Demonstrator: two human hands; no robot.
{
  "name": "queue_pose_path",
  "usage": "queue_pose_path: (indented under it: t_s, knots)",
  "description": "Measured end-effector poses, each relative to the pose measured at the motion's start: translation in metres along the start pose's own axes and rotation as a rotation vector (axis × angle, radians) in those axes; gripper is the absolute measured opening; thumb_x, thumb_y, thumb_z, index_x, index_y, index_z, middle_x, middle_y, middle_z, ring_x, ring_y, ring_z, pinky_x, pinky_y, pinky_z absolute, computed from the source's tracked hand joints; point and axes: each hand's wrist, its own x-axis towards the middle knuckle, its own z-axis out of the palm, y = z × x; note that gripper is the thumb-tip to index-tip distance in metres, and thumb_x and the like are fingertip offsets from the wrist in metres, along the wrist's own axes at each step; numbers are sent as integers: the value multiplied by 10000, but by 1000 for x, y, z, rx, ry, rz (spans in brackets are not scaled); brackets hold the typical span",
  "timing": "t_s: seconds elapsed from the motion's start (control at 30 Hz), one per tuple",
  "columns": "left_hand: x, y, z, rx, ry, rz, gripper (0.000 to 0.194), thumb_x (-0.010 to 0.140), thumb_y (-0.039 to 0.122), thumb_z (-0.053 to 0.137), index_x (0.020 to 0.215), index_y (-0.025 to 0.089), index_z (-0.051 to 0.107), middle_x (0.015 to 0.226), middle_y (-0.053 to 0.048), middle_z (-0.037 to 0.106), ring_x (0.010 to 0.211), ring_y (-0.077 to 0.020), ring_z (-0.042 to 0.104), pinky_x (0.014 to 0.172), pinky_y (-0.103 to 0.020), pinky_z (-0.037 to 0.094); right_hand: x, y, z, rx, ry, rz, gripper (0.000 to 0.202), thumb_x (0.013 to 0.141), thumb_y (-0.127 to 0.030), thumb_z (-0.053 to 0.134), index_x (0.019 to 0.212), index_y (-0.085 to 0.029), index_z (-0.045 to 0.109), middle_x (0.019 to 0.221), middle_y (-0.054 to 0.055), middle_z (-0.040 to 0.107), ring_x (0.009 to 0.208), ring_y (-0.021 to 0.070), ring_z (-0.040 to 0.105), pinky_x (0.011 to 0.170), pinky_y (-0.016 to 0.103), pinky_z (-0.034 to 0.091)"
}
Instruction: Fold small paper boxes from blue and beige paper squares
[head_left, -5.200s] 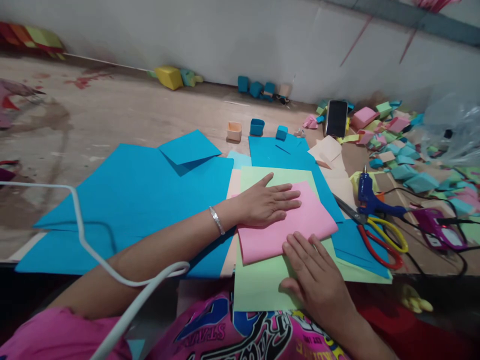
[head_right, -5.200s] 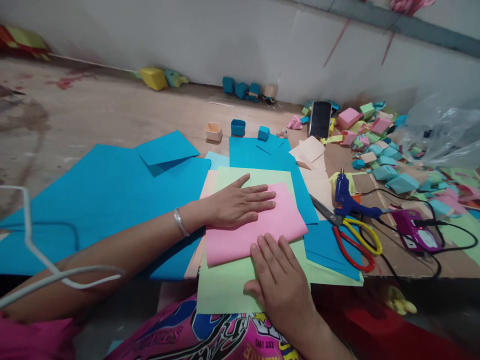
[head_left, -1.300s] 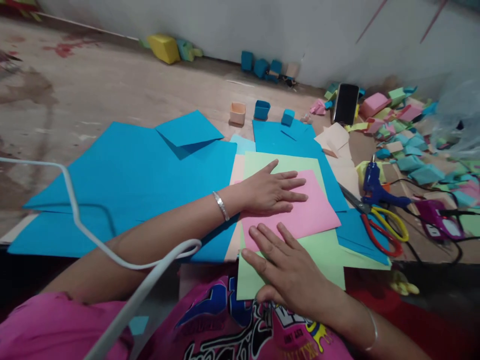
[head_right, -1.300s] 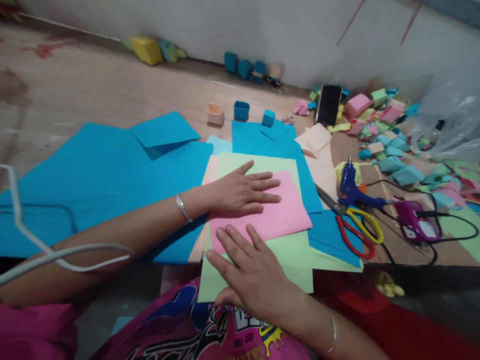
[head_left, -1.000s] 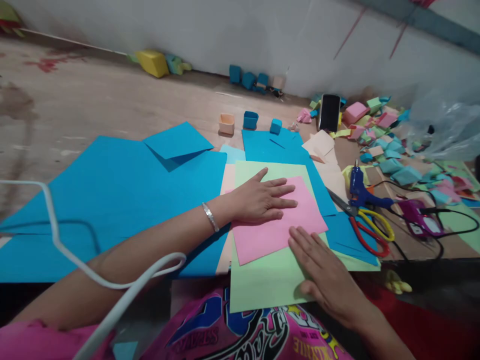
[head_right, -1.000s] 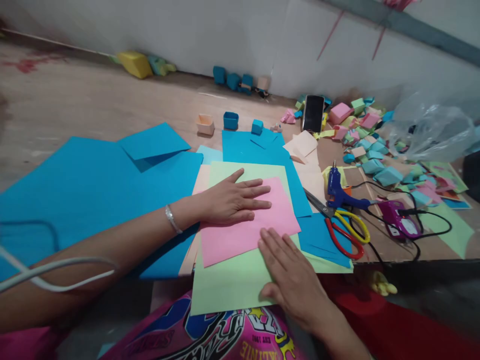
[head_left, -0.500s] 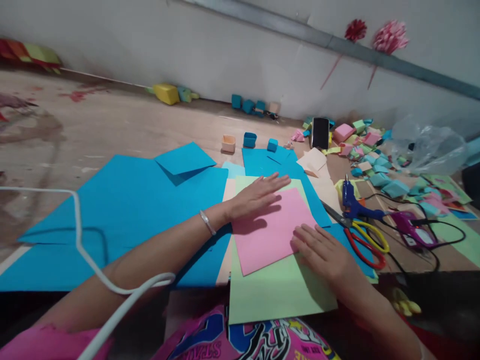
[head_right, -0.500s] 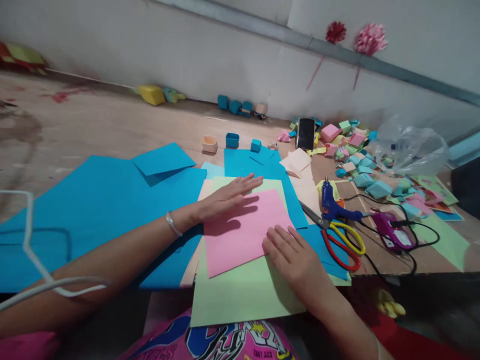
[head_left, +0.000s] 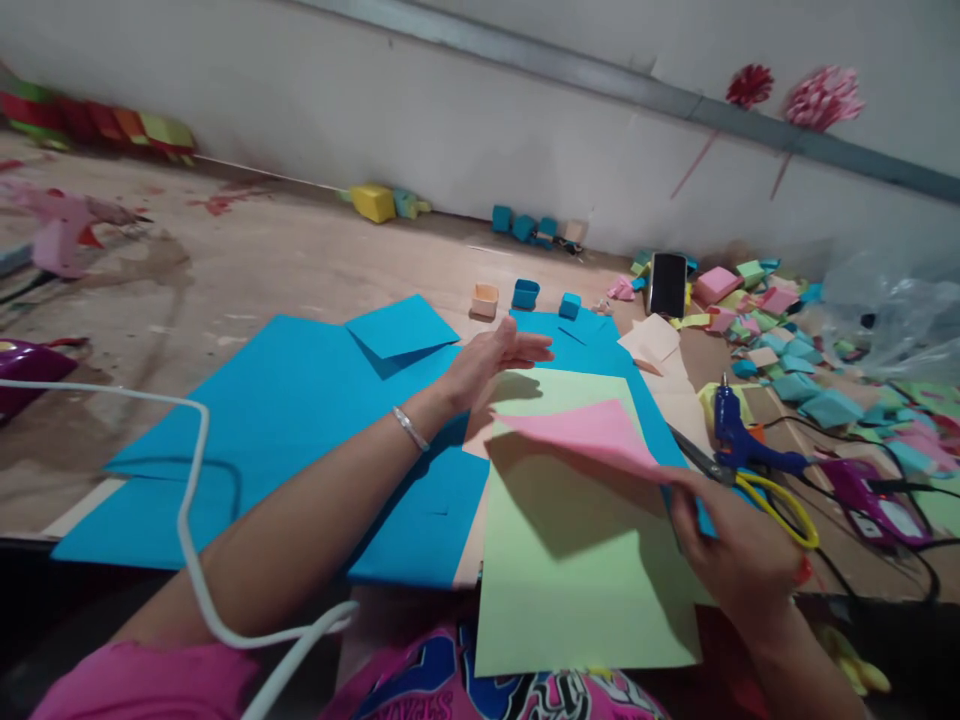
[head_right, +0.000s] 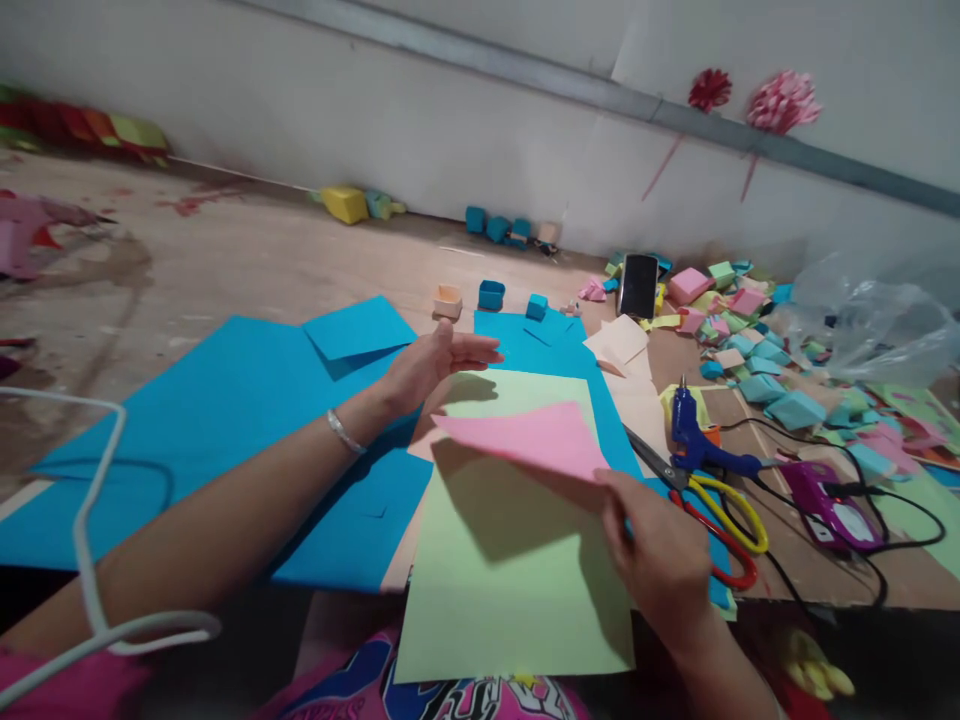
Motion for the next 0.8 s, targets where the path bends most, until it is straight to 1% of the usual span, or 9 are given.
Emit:
queue_pose_path:
  t_s: [0.07, 0.17, 0.23, 0.3, 0.37, 0.47, 0.53, 0.67, 0.8]
  knots:
    - [-2, 6, -1, -27, -104, -14, 674, 894, 708, 363, 1084, 169, 720, 1130, -133, 715, 1116, -285, 629, 993, -428, 465, 4, 5, -3, 65, 62, 307, 168, 886, -237, 594, 1000, -193, 710, 822, 37, 742, 667, 154, 677, 637, 261, 500]
    - [-6, 15, 2, -61, -223, -20, 656, 877, 708, 418, 1120, 172, 709, 1137, -151, 709, 1086, -293, 643, 968, -452, 483, 11, 12, -5, 359, 127, 709, 221, 855, -343, 631, 979, -180, 713, 749, 38, 712, 615, 158, 644, 577, 264, 501]
    - [-9, 18, 7, -49, -245, -17, 552, 865, 623, 547, 1150, 173, 693, 1109, -151, 716, 1056, -277, 656, 951, -447, 494, 16, 17, -4, 567, 135, 870, 263, 810, -381, 681, 970, -175, 713, 751, 38, 708, 614, 155, 634, 553, 257, 508]
    - [-11, 19, 13, -20, -226, -24, 458, 821, 472, 690, 1177, 183, 671, 1088, -129, 721, 1038, -250, 660, 939, -422, 499, 22, 21, -1, 766, 112, 971, 261, 782, -386, 712, 942, -179, 712, 773, 38, 712, 642, 154, 640, 570, 256, 528]
    - [-12, 17, 19, -7, -219, -38, 486, 756, 340, 773, 1199, 186, 648, 1090, -112, 717, 1030, -232, 659, 927, -402, 503, 27, 22, 1, 952, 81, 1035, 227, 775, -372, 725, 909, -190, 708, 773, 28, 711, 643, 145, 642, 590, 257, 546]
    - [-13, 11, 25, -16, -230, -72, 597, 702, 256, 803, 1257, 175, 599, 1064, -105, 715, 979, -217, 670, 883, -387, 519, 33, 19, 5, 1096, 88, 1070, 186, 767, -351, 736, 869, -200, 699, 737, 12, 701, 597, 125, 627, 580, 250, 551]
    - [-14, 7, 27, -7, -227, -90, 629, 696, 240, 798, 1281, 164, 581, 965, -84, 725, 873, -192, 682, 819, -365, 532, 34, 17, 7, 1117, 102, 1071, 185, 762, -346, 742, 858, -194, 695, 722, 10, 698, 583, 120, 623, 566, 242, 544]
    - [-13, 3, 30, 33, -157, -90, 536, 735, 238, 748, 1243, 143, 606, 720, -14, 695, 650, -129, 634, 668, -298, 523, 31, 14, 10, 1127, 101, 1080, 211, 757, -348, 749, 867, -177, 696, 741, 12, 712, 617, 128, 650, 588, 244, 545]
    - [-11, 1, 29, 67, -85, -80, 458, 756, 215, 710, 1201, 137, 632, 690, -13, 690, 602, -119, 620, 629, -282, 516, 28, 14, 12, 1121, 83, 1065, 228, 758, -359, 747, 881, -173, 703, 784, 26, 729, 668, 153, 675, 633, 278, 565]
